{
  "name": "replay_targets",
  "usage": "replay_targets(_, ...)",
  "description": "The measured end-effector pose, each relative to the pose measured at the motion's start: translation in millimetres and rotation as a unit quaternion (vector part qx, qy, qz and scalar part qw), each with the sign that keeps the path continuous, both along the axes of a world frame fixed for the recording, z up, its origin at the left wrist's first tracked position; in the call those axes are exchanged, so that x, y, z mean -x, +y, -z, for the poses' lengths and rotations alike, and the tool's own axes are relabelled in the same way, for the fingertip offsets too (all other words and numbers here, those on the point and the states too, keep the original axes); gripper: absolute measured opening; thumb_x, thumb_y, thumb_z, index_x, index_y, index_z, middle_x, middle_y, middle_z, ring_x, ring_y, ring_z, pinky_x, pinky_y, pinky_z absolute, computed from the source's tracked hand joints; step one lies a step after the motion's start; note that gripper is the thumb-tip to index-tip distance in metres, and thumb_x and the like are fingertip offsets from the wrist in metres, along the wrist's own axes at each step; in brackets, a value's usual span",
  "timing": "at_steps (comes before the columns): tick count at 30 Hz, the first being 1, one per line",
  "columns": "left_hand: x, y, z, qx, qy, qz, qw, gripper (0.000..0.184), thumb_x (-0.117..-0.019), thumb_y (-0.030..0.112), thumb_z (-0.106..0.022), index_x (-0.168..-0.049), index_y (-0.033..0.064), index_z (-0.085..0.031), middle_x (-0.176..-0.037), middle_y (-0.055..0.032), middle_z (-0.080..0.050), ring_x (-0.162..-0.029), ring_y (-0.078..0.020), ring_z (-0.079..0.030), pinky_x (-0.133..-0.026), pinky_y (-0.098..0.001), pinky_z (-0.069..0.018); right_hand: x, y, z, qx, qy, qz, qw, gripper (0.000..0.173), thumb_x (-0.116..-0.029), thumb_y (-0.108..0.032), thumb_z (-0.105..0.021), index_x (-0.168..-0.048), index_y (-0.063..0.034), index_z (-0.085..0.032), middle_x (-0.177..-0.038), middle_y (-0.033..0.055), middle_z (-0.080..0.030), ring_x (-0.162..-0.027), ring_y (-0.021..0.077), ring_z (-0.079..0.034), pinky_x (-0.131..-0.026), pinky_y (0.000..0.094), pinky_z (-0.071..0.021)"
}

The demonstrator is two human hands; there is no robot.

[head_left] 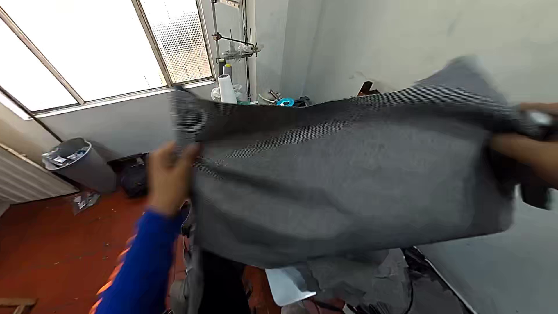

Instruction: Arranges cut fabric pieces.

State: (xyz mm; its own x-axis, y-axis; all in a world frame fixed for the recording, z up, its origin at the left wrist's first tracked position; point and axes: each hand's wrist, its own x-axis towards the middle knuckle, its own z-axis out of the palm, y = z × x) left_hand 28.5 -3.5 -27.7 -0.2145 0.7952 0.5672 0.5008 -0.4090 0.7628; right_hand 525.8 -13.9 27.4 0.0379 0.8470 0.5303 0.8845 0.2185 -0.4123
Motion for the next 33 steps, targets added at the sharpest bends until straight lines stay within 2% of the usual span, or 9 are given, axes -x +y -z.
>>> replay_targets(2,-49,75,58,0.123,0.045,0.0,0.991,0.027,-0.1021,0.023,-0.064,-0.102,-0.0031,-0.072,-0.089,-0.0183,-0.072,-0.084,-0.0293,-0.071,-0.081,-0.0524,-0.0573,-23,71,41,0.076,-0.061,0.083,0.992,0.03,-0.0873,-0.005,-0.076,-0.11,0.0109,-0.066,-0.103,0.0412,-0.061,-0.092,0.0624,-0.06,-0.074,0.0806,-0.0431)
replay_targets(4,-88,124,113,0.289,0.106,-0.02,0.951,0.041,-0.106,0.033,-0.057,-0.122,-0.0027,-0.069,-0.115,-0.0298,-0.069,-0.114,-0.0471,-0.065,-0.1,-0.0676,-0.0469,-22,114,98,0.201,-0.076,0.12,0.969,0.068,-0.0859,-0.016,-0.084,-0.143,0.0033,-0.051,-0.135,0.045,-0.047,-0.105,0.0675,-0.056,-0.081,0.0824,-0.0447)
replay_targets(11,-55,155,176,0.268,-0.026,-0.02,0.963,0.031,-0.1055,0.02,-0.058,-0.124,-0.0044,-0.062,-0.11,-0.0233,-0.066,-0.098,-0.0338,-0.065,-0.091,-0.0538,-0.0517,193,98,193,0.28,-0.045,-0.152,0.947,0.087,-0.0927,-0.056,-0.068,-0.159,-0.0082,-0.037,-0.135,0.0269,-0.059,-0.094,0.0452,-0.07,-0.079,0.0638,-0.0559)
replay_targets(14,-6,97,242,0.367,-0.069,0.013,0.927,0.037,-0.1049,0.01,-0.053,-0.138,-0.0077,-0.05,-0.127,-0.0263,-0.063,-0.116,-0.034,-0.064,-0.103,-0.0507,-0.0514,228,105,242,0.27,-0.075,-0.169,0.945,0.094,-0.0936,-0.062,-0.063,-0.163,-0.0097,-0.027,-0.132,0.0255,-0.06,-0.085,0.0417,-0.071,-0.074,0.0603,-0.0589)
replay_targets(18,-16,16,320,0.562,-0.032,0.144,0.813,0.089,-0.0869,-0.012,-0.063,-0.162,0.0008,-0.016,-0.159,-0.0253,-0.038,-0.144,-0.0358,-0.045,-0.118,-0.0491,-0.04,213,112,218,0.324,-0.096,-0.193,0.921,0.083,-0.1004,-0.044,-0.062,-0.165,-0.012,-0.021,-0.135,0.0266,-0.057,-0.092,0.0434,-0.07,-0.08,0.0629,-0.0569)
replay_targets(20,-23,12,338,0.549,0.026,0.114,0.828,0.081,-0.0865,-0.004,-0.07,-0.158,0.0001,-0.03,-0.152,-0.0268,-0.047,-0.14,-0.0387,-0.049,-0.118,-0.0534,-0.0392,207,112,196,0.329,-0.114,-0.216,0.912,0.058,-0.106,-0.021,-0.05,-0.16,-0.0072,-0.034,-0.134,0.0297,-0.056,-0.099,0.0453,-0.068,-0.085,0.0637,-0.0547)
replay_targets(25,18,5,326,0.505,0.069,0.095,0.855,0.048,-0.0925,0.015,-0.071,-0.137,0.0004,-0.06,-0.132,-0.0255,-0.064,-0.128,-0.0403,-0.059,-0.112,-0.0589,-0.0426,243,77,137,0.2,-0.142,-0.303,0.921,0.021,-0.1037,-0.008,-0.056,-0.113,0.0021,-0.072,-0.104,0.0252,-0.066,-0.091,0.0424,-0.068,-0.081,0.0608,-0.055)
replay_targets(30,77,-41,252,0.461,0.102,0.073,0.878,0.05,-0.0979,0.034,-0.069,-0.133,-0.0006,-0.061,-0.124,-0.0238,-0.068,-0.121,-0.0368,-0.064,-0.109,-0.0555,-0.0451,325,52,172,0.381,-0.224,-0.315,0.84,0.032,-0.098,-0.018,-0.065,-0.127,-0.003,-0.062,-0.108,0.024,-0.07,-0.105,0.0433,-0.068,-0.09,0.0619,-0.0525)
replay_targets(33,76,-63,198,0.445,0.184,0.109,0.87,0.048,-0.0999,0.041,-0.065,-0.122,-0.0019,-0.067,-0.111,-0.0243,-0.07,-0.108,-0.0384,-0.068,-0.101,-0.0585,-0.0486,359,49,198,0.373,-0.232,-0.293,0.85,0.036,-0.1033,-0.02,-0.058,-0.134,-0.0013,-0.056,-0.112,0.0272,-0.068,-0.106,0.0464,-0.068,-0.089,0.0629,-0.0531)
